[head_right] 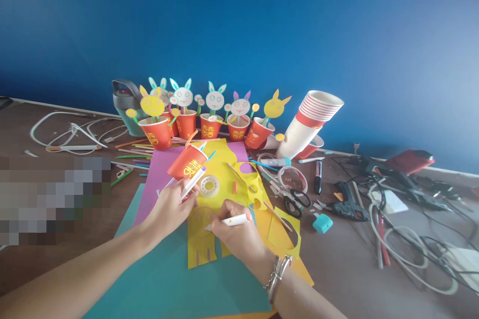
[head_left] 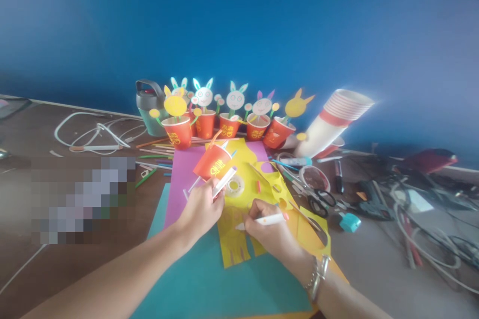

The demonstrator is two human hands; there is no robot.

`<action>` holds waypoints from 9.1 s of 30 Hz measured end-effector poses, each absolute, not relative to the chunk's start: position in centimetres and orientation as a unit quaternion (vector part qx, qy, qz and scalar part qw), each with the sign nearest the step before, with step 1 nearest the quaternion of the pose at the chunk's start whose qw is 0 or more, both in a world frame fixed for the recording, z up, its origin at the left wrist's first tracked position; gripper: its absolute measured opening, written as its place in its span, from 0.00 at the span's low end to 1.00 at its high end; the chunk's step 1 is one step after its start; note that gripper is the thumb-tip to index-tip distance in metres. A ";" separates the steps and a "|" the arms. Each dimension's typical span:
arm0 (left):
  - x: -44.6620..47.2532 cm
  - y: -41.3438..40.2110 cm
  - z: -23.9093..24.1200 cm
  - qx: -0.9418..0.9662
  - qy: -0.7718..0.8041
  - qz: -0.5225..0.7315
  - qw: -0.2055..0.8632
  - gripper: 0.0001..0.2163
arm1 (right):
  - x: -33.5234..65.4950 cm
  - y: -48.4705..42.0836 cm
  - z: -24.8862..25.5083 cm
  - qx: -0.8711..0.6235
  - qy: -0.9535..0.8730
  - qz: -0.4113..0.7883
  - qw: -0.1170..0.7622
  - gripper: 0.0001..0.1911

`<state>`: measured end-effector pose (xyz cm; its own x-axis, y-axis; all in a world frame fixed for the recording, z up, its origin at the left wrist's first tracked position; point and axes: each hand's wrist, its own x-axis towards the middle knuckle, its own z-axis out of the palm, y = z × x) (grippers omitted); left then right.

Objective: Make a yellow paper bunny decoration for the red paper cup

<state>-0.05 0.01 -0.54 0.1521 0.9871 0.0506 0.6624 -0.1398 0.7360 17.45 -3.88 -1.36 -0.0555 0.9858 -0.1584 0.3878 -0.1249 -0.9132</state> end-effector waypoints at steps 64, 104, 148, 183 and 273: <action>0.0 -0.2 -0.5 0.704 0.583 0.290 0.285 0.04 | 18.7 -3.3 0.0 -0.599 -0.385 0.541 0.448 0.16; -0.6 -0.4 0.9 0.712 0.483 0.369 0.350 0.10 | 18.6 -3.5 1.5 -0.503 -0.412 0.582 0.489 0.17; -0.5 -1.3 0.5 0.792 0.395 0.295 0.359 0.10 | 19.9 -2.9 0.6 -0.609 -0.436 0.438 0.498 0.17; -0.4 -1.2 0.4 0.770 0.424 0.263 0.398 0.10 | 20.4 -1.9 -1.1 -0.638 -0.531 0.377 0.411 0.12; -0.4 -1.3 0.5 0.795 0.434 0.233 0.353 0.12 | 20.4 -2.0 -0.5 -0.656 -0.538 0.375 0.372 0.08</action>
<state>-0.38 -1.27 0.52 0.5140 0.8554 0.0643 0.5268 -0.3739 0.7633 20.36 -2.04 -0.50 0.1389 0.9860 -0.0921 0.4272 -0.1435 -0.8927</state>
